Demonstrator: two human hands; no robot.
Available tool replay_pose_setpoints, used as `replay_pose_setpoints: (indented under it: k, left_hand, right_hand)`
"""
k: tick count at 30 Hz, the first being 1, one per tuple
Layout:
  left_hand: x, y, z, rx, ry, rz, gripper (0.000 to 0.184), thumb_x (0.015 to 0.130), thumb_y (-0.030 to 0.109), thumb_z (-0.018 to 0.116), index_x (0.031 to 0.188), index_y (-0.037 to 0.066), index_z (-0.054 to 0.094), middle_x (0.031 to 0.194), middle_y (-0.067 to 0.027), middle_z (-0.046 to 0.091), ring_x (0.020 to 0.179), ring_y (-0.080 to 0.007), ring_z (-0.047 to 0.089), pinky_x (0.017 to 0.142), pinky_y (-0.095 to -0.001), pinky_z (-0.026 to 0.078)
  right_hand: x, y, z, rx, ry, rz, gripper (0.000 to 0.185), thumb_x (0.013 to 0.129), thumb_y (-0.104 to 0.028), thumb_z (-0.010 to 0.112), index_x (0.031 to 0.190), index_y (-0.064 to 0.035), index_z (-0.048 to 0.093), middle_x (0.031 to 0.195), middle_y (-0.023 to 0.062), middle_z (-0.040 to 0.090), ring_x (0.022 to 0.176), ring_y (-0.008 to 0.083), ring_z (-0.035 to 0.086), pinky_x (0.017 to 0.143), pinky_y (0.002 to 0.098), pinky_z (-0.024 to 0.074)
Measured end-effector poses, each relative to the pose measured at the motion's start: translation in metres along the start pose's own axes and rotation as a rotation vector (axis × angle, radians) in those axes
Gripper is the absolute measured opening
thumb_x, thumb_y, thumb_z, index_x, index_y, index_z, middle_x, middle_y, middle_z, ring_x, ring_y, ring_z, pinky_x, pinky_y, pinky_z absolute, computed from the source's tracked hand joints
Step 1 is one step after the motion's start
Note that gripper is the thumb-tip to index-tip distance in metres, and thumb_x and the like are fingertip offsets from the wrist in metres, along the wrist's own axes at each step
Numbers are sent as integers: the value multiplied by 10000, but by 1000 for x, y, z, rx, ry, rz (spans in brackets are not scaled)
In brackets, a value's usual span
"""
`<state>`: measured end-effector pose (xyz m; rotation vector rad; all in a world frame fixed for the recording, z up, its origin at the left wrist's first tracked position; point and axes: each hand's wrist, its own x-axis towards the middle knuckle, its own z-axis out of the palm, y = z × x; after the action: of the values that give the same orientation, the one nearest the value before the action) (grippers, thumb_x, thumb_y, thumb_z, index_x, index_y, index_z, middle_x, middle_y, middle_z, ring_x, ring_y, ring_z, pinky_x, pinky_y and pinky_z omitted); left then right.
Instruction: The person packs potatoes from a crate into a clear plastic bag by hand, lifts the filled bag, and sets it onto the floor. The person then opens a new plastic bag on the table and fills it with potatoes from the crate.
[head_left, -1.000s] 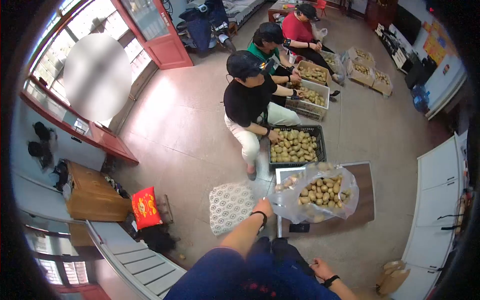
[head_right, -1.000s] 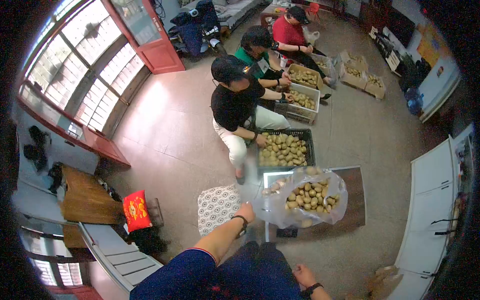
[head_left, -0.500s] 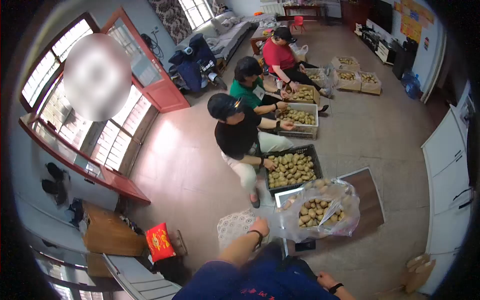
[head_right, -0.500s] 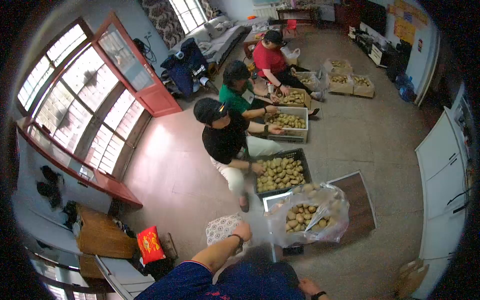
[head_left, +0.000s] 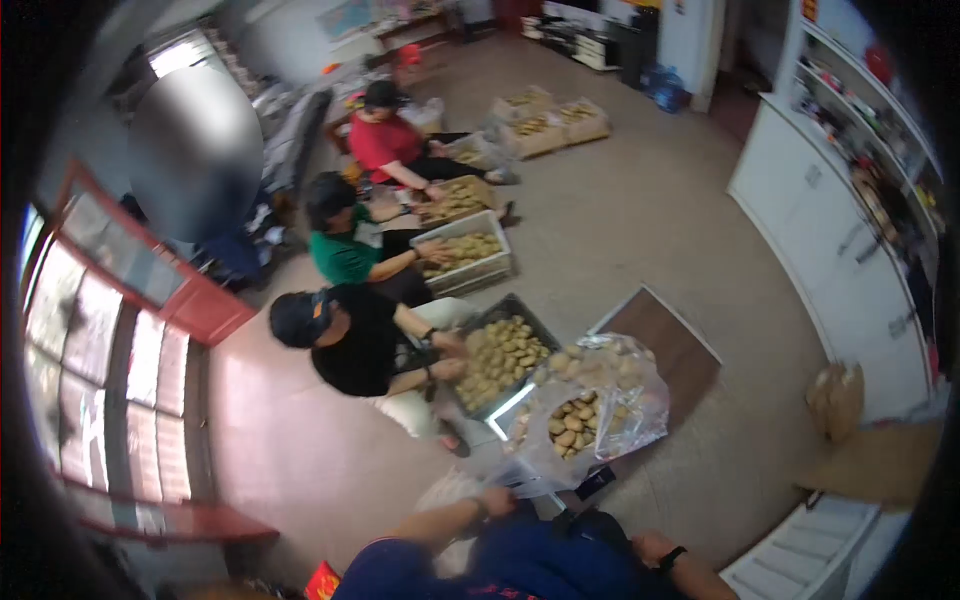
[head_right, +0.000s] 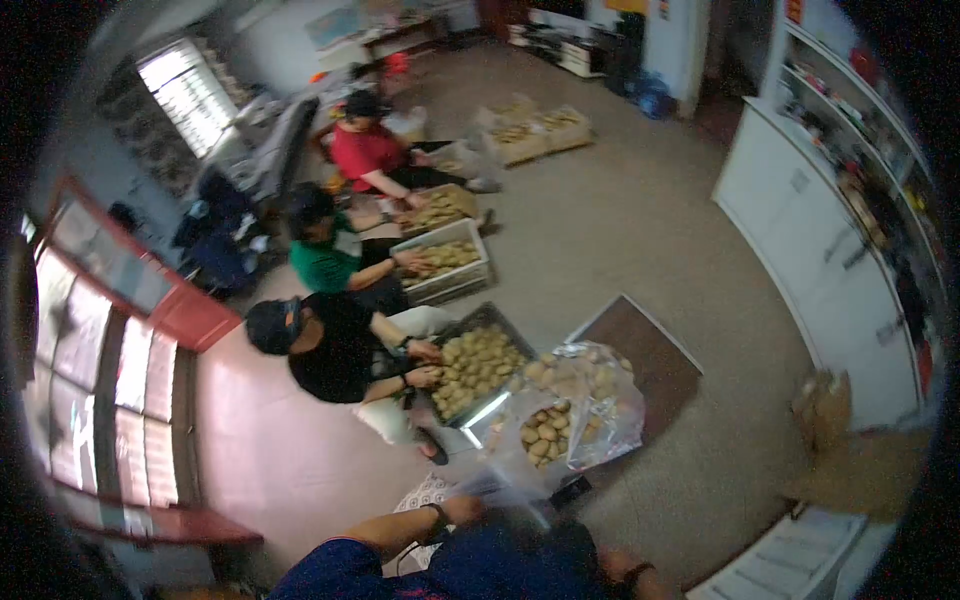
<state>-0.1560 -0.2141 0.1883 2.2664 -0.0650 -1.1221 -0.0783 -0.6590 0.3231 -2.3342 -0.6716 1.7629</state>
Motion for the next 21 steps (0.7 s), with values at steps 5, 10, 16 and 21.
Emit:
replay_pose_setpoints:
  k: [5, 10, 16, 21]
  left_hand:
    - [-12, -11, -52, 55, -135, 210, 336, 771, 231, 564, 1013, 29, 681, 1035, -219, 661, 977, -385, 623, 852, -485, 485]
    - [-29, -47, -97, 145, -242, 235, 283, 771, 229, 571, 911, 16, 694, 898, -224, 670, 865, -386, 645, 802, -478, 498]
    - [-38, -55, -128, 264, -284, 240, 241, 806, 191, 530, 881, 17, 679, 872, -244, 655, 872, -398, 640, 766, -483, 500]
    - [-51, -72, -121, 214, -144, 389, 229, 891, 166, 428, 953, 29, 601, 959, -250, 626, 894, -416, 609, 778, -501, 459]
  right_hand:
    - [-53, -50, 24, 426, -29, -239, 285, 864, -107, 545, 1113, 3, 629, 1026, 131, 660, 879, 241, 632, 750, 342, 501]
    - [-63, -128, 43, 650, -3, -335, 324, 871, -134, 562, 1154, 15, 616, 992, 126, 667, 857, 217, 616, 773, 352, 495]
    - [-29, -176, 90, 826, 52, -337, 618, 652, -299, 710, 1164, 26, 590, 1069, 135, 660, 969, 268, 603, 861, 403, 462]
    - [-19, -197, 125, 1047, -117, -244, 772, 574, -340, 835, 1205, 16, 569, 1179, 107, 634, 1045, 263, 592, 929, 406, 440]
